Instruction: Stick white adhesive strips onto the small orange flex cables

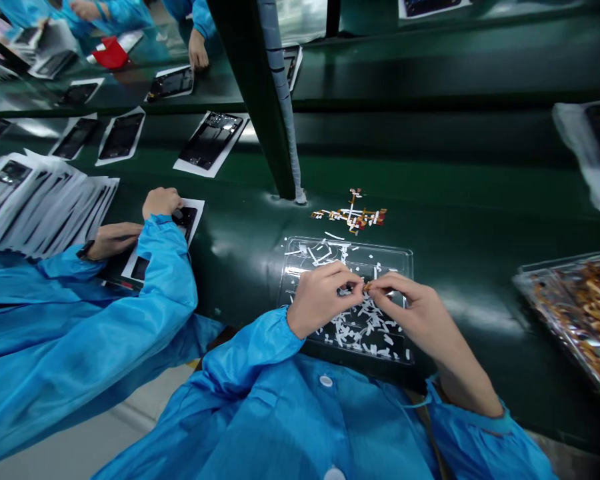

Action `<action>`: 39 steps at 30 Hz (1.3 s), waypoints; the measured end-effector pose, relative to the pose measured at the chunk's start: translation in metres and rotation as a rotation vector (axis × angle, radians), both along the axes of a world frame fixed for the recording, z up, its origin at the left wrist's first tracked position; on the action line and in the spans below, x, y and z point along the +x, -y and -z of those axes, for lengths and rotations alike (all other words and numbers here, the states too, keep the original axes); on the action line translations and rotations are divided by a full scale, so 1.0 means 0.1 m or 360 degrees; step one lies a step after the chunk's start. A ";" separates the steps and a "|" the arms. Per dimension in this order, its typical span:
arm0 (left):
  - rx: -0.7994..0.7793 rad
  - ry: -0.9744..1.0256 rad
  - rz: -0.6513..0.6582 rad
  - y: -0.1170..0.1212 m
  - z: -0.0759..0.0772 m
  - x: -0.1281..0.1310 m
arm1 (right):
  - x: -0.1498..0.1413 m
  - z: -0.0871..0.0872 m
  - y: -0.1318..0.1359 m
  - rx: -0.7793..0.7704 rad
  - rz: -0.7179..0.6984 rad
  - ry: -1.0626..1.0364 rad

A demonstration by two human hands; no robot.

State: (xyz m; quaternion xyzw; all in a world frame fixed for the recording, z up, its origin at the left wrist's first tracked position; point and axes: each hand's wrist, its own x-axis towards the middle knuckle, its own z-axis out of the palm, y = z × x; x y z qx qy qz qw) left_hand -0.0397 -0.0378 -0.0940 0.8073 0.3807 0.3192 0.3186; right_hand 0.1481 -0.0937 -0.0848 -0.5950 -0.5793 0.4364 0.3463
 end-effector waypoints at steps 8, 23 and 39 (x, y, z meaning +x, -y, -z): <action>0.0130 0.0067 -0.0046 0.00 0.00 -0.04 | 0.37 -0.30 0.13 -0.0087 0.0089 0.0060; 0.0301 0.0028 -0.0055 0.05 -0.02 0.09 | 0.07 -0.22 0.05 0.0121 -0.0037 0.0283; -0.0504 0.0320 0.0200 -0.02 -0.14 0.04 | 0.40 -0.48 0.01 0.0314 -0.0148 0.0503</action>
